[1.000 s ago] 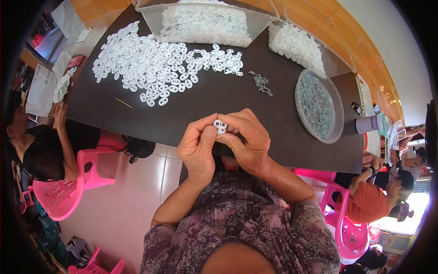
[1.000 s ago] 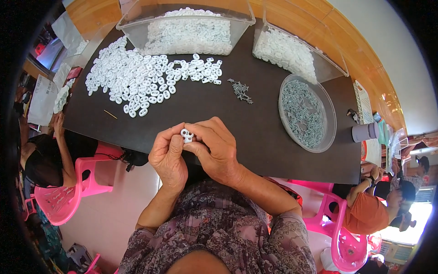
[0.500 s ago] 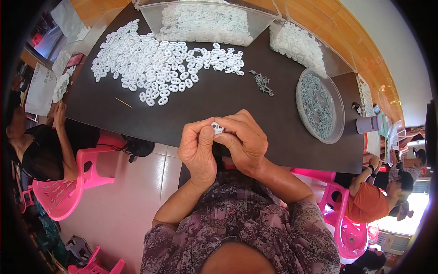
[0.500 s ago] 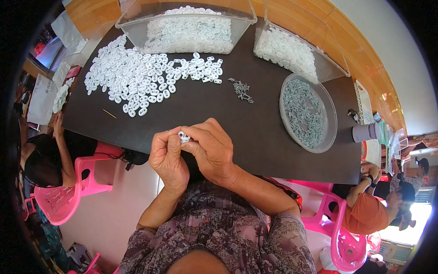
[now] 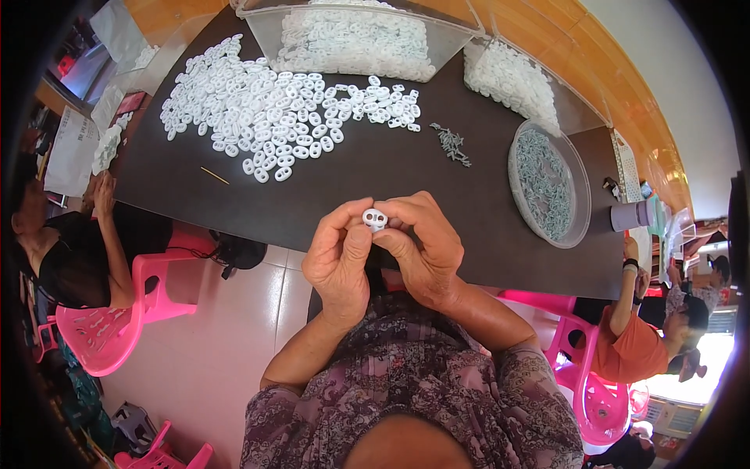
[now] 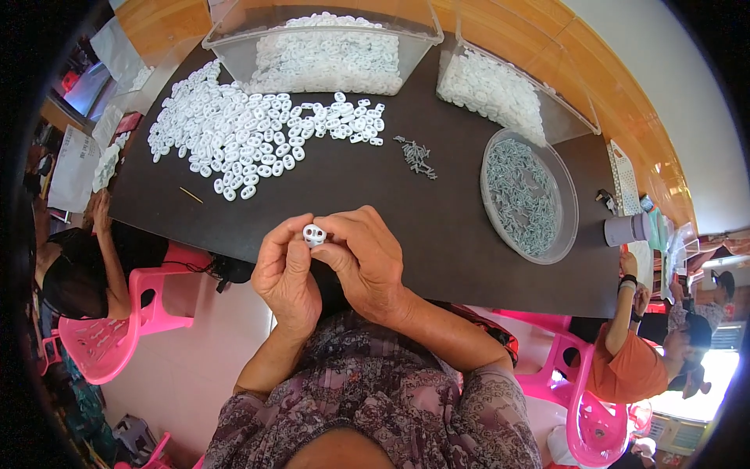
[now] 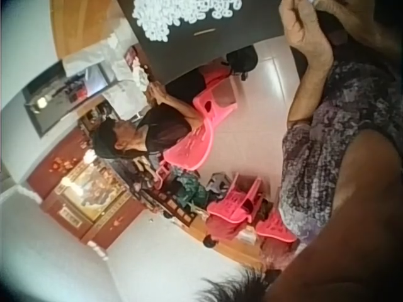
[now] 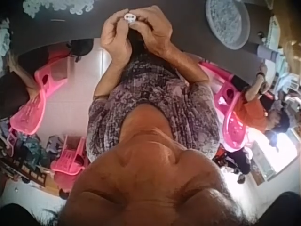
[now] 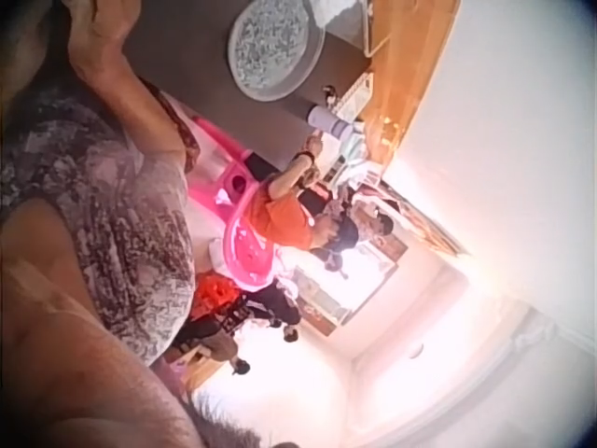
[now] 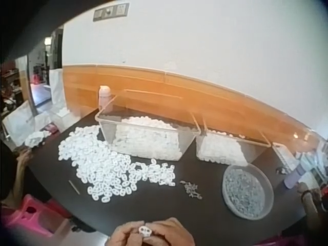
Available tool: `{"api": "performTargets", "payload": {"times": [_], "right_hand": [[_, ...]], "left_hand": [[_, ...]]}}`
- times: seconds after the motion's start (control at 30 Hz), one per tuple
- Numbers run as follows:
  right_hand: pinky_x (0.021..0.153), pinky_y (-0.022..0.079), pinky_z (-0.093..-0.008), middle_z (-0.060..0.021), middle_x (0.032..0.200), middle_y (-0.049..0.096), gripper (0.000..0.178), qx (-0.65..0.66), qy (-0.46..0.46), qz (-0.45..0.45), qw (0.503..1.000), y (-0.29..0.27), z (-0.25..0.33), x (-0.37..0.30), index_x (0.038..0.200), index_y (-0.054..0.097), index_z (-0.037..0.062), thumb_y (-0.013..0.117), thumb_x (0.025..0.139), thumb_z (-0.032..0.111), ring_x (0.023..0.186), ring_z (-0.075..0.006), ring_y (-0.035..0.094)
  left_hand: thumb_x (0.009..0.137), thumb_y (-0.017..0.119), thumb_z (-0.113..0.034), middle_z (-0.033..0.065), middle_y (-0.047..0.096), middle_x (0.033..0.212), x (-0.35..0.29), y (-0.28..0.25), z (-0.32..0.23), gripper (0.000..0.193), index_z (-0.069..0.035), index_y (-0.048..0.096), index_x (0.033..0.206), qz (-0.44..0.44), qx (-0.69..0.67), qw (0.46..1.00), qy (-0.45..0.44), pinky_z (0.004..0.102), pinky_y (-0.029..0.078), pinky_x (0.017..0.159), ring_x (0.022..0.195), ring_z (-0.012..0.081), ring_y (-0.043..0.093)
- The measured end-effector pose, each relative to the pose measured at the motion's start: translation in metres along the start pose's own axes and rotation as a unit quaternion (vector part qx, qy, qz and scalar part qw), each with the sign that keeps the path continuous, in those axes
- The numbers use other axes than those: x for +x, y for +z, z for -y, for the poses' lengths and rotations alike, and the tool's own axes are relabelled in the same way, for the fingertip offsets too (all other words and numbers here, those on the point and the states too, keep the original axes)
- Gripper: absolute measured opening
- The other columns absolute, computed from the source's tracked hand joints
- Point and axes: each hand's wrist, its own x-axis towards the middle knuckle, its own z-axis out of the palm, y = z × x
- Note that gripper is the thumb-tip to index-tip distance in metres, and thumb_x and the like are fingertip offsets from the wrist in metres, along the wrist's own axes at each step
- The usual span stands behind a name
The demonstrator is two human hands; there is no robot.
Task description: Assembling small white plastic components by inserting tiny metal pins into pre-drilled holes at a workshop table.
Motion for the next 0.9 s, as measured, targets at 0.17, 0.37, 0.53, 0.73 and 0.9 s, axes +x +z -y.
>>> {"api": "performTargets", "payload": {"times": [0.17,0.37,0.53,0.73,0.9], "right_hand": [[0.064,0.044,-0.0259,-0.0088,0.091,0.06,0.025,0.003,0.009,-0.009,1.0,0.004,0.004,-0.003,0.102,0.061,-0.0018,0.067,0.079,0.003,0.074,-0.0162,0.052],[0.064,0.044,-0.0275,-0.0118,0.093,0.059,0.021,-0.046,-0.069,-0.05,0.995,0.015,-0.002,-0.007,0.102,0.056,-0.0033,0.061,0.087,0.011,0.075,-0.0198,0.052],[0.064,0.045,-0.0303,-0.013,0.092,0.06,0.02,-0.047,-0.082,-0.085,0.992,0.021,-0.002,-0.01,0.102,0.055,-0.0025,0.057,0.09,0.013,0.076,-0.022,0.053],[0.064,0.044,-0.031,-0.013,0.089,0.059,0.017,-0.052,-0.115,-0.079,0.989,0.021,-0.001,-0.01,0.1,0.054,-0.0016,0.055,0.091,0.013,0.074,-0.0225,0.053],[0.062,0.044,-0.0314,-0.013,0.087,0.059,0.015,-0.034,-0.121,-0.081,0.989,0.021,-0.002,-0.009,0.097,0.054,-0.0017,0.055,0.091,0.012,0.07,-0.0226,0.052]], "left_hand": [[0.093,0.056,-0.013,0.0076,0.061,0.1,-0.001,-0.004,0.003,0.023,0.005,0.059,0.108,0.013,0.008,1.0,0.007,0.0229,0.044,0.08,0.088,0.0096,0.055],[0.095,0.052,-0.015,0.0058,0.059,0.097,-0.008,-0.001,0.005,0.024,0.005,0.058,0.108,0.014,0.042,0.998,0.046,0.0226,0.044,0.078,0.085,0.0088,0.054],[0.096,0.047,-0.008,0.0038,0.054,0.088,-0.011,0.001,0.005,0.021,0.005,0.056,0.109,0.027,0.061,0.994,0.085,0.0212,0.041,0.07,0.078,0.0094,0.048],[0.096,0.049,-0.012,0.0054,0.055,0.085,-0.011,-0.001,0.008,0.021,0.005,0.056,0.105,0.022,0.109,0.981,0.159,0.0227,0.043,0.065,0.075,0.0118,0.051],[0.095,0.051,-0.014,0.0069,0.057,0.083,-0.011,0.0,0.011,0.022,0.006,0.057,0.103,0.004,0.133,0.974,0.184,0.0233,0.043,0.063,0.072,0.0128,0.052]]}}
